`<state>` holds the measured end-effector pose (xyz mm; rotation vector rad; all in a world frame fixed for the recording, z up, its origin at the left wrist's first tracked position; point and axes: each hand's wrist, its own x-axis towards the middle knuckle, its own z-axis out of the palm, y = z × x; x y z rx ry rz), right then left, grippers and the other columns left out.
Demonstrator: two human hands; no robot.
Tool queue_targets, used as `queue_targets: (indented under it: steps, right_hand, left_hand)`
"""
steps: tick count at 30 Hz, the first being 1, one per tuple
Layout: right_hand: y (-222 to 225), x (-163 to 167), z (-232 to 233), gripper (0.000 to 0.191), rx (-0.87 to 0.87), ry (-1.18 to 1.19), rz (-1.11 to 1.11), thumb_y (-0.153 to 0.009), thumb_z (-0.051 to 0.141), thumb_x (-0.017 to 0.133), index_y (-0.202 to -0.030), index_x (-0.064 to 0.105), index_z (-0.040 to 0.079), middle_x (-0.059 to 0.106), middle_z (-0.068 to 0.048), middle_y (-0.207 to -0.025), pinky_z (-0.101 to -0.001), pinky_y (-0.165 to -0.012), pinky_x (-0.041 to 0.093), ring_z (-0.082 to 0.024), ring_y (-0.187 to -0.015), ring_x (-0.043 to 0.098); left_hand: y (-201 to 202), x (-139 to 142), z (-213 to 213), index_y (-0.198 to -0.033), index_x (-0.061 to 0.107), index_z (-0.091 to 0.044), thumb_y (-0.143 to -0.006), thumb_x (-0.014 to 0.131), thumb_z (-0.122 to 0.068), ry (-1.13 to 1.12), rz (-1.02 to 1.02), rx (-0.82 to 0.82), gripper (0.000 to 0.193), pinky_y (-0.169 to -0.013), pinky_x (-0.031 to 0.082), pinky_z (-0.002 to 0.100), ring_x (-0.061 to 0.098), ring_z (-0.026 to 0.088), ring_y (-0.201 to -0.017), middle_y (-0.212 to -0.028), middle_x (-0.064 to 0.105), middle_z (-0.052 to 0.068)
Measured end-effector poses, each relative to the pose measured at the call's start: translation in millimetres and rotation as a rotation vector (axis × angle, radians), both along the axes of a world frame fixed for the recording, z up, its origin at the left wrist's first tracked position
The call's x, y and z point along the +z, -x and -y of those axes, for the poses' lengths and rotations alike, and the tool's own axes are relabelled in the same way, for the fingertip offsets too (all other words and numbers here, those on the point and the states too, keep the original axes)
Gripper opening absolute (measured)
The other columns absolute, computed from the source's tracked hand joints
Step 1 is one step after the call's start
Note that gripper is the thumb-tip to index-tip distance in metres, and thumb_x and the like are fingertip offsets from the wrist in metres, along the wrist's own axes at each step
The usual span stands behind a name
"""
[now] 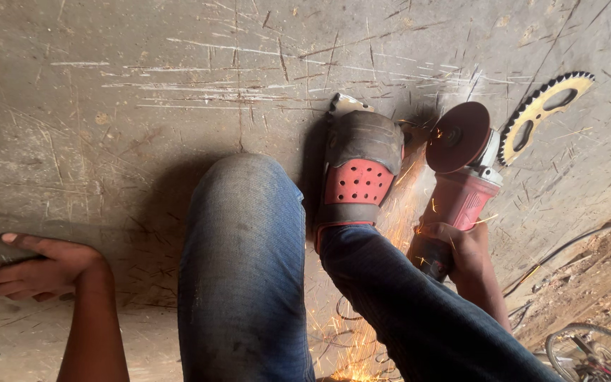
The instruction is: The person sits on the floor and uses an angle grinder to grind the teeth and edges of metal sprockets, holding each sprocket steady with a foot while sparks fly. They reposition the sprockets by hand between grinding passes and work on several pieces one after another.
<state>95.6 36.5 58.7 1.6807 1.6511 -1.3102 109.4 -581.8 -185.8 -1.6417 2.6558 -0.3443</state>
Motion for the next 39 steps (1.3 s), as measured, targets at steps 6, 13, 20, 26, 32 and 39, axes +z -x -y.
queue_targets:
  steps: [6, 13, 20, 26, 32, 39]
  right_hand:
    - [-11.4, -8.1, -5.5, 0.033, -0.019, 0.028, -0.078, -0.073, 0.002, 0.072, -0.105, 0.064, -0.004, 0.069, -0.013, -0.09, -0.0368, -0.066, 0.056, -0.024, -0.077, 0.068]
    - [-14.9, -7.7, -5.4, 0.038, -0.006, 0.025, -0.072, -0.07, 0.01, 0.07, -0.105, 0.066, -0.005, 0.072, -0.014, -0.087, -0.036, -0.062, 0.058, -0.023, -0.071, 0.07]
    - [-9.1, -4.0, 1.2, 0.038, 0.006, 0.044, -0.086, -0.069, 0.01, 0.072, -0.104, 0.066, -0.005, 0.072, -0.013, -0.086, -0.0344, -0.062, 0.058, -0.021, -0.07, 0.07]
    - [-12.0, -6.2, 0.9, 0.036, -0.025, -0.006, -0.023, -0.064, -0.001, 0.075, -0.098, 0.063, -0.002, 0.067, -0.007, -0.08, -0.0323, -0.053, 0.053, -0.017, -0.061, 0.065]
    - [-14.9, -6.4, 2.9, 0.035, -0.099, -0.025, 0.023, -0.064, -0.002, 0.072, -0.098, 0.063, 0.0, 0.066, -0.007, -0.075, -0.0348, -0.051, 0.054, -0.019, -0.058, 0.065]
    - [-11.3, -2.4, 4.5, 0.029, 0.043, -0.009, 0.002, -0.067, 0.0, 0.073, -0.096, 0.066, -0.002, 0.069, -0.009, -0.079, -0.0309, -0.054, 0.052, -0.017, -0.062, 0.065]
  left_hand:
    - [0.7, -1.1, 1.4, -0.154, 0.031, -0.013, -0.11, 0.021, -0.074, 0.039, 0.01, -0.025, 0.076, -0.103, 0.042, 0.055, 0.051, 0.027, -0.135, -0.154, 0.035, 0.009]
    - [2.0, 2.4, 0.2, -0.155, 0.031, -0.012, -0.11, 0.021, -0.074, 0.002, 0.01, 0.005, 0.077, -0.106, 0.042, 0.055, 0.05, 0.027, -0.137, -0.154, 0.035, 0.008]
    - [-1.0, 1.3, 5.2, -0.156, 0.031, -0.011, -0.112, 0.02, -0.071, 0.002, 0.018, -0.032, 0.075, -0.108, 0.04, 0.057, 0.046, 0.029, -0.14, -0.157, 0.032, 0.01]
    - [-1.9, -0.4, 8.2, -0.154, 0.031, -0.01, -0.11, 0.021, -0.073, -0.014, 0.0, -0.016, 0.077, -0.107, 0.042, 0.056, 0.05, 0.028, -0.137, -0.157, 0.032, 0.009]
    - [-3.2, -0.4, 9.4, -0.154, 0.031, -0.01, -0.112, 0.021, -0.072, 0.004, 0.011, -0.05, 0.076, -0.108, 0.04, 0.057, 0.051, 0.027, -0.137, -0.158, 0.032, 0.009]
    - [-6.1, -0.9, 9.5, -0.155, 0.03, -0.009, -0.113, 0.022, -0.07, -0.013, -0.002, -0.041, 0.075, -0.108, 0.04, 0.057, 0.049, 0.029, -0.138, -0.156, 0.033, 0.01]
